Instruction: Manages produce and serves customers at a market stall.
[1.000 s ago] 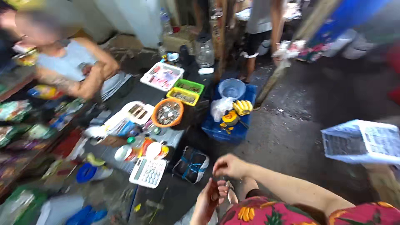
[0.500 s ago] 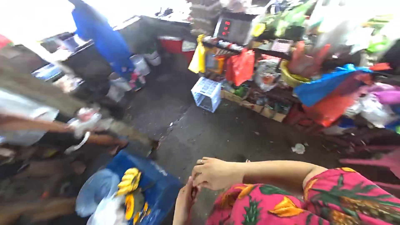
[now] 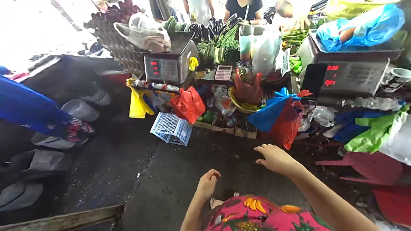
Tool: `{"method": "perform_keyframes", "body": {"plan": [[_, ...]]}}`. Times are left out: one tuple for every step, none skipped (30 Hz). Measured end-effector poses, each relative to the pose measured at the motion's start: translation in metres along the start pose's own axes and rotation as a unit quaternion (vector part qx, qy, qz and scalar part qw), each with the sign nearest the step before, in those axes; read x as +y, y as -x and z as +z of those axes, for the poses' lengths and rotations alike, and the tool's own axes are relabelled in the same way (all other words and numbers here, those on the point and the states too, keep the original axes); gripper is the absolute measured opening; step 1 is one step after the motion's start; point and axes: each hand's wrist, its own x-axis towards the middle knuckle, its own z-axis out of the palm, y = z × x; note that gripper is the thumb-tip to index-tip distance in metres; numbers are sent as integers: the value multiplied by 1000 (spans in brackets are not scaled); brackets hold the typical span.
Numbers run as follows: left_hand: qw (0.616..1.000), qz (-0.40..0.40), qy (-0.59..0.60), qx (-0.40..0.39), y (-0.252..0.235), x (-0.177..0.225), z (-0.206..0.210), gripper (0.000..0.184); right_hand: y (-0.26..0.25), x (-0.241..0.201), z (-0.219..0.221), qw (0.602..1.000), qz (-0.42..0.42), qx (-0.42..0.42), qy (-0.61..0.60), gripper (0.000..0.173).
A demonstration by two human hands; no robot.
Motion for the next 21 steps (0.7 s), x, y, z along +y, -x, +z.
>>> {"method": "perform_keyframes", "body": {"plan": [[1000,14,-4,-8,-17,17,-8,36,-2,13,-8,999,3,22,-26,56],[999,31,-12,-15,-35,32,-17,36,-4,25,-13,998,4,43,-50,56],[998,49,-19,-22,-52,48,-25,35,-7,38,-16,995,2,66,-74,55],[997,65,-25,-31,-69,63,-34,35,-10,49,-18,992,-3,84,-97,54],[996,81,-28,-36,-86,78,-41,34,-14,59,-20,988,-9,95,-119,53],[994,96,-29,-36,-103,92,-48,34,-18,68,-24,985,-14,99,-138,53],[993,109,-25,-33,-120,105,-54,33,-24,76,-28,983,-22,103,-151,52],[992,120,-15,-28,-138,117,-59,31,-31,83,-34,981,-29,107,-160,53],[991,131,-3,-22,-157,129,-65,30,-38,90,-40,978,-40,121,-168,52],[989,143,11,-18,-176,140,-70,29,-47,95,-48,974,-48,141,-171,51],[988,154,24,-18,-194,150,-76,29,-57,99,-57,970,-51,160,-173,50],[986,162,32,-18,-212,159,-82,29,-69,102,-67,967,-50,181,-175,49],[985,169,35,-22,-230,168,-89,29,-81,103,-78,962,-48,200,-177,48],[984,172,36,-28,-247,178,-96,29,-95,103,-91,959,-42,215,-179,47],[985,169,30,-36,-263,188,-104,30,-108,103,-106,957,-32,228,-178,46],[986,161,19,-47,-277,198,-112,32,-120,101,-122,955,-18,240,-176,45],[987,153,8,-56,-290,209,-120,32,-132,97,-138,951,0,256,-174,47],[987,149,0,-62,-303,218,-127,32,-145,94,-154,944,18,281,-174,50],[987,148,-5,-65,-317,226,-133,32,-159,92,-166,932,34,312,-180,56],[987,148,-7,-65,-330,234,-135,31,-173,92,-175,917,52,345,-193,64],[988,142,-9,-61,-343,242,-136,30,-188,93,-182,903,71,366,-215,74]]}}
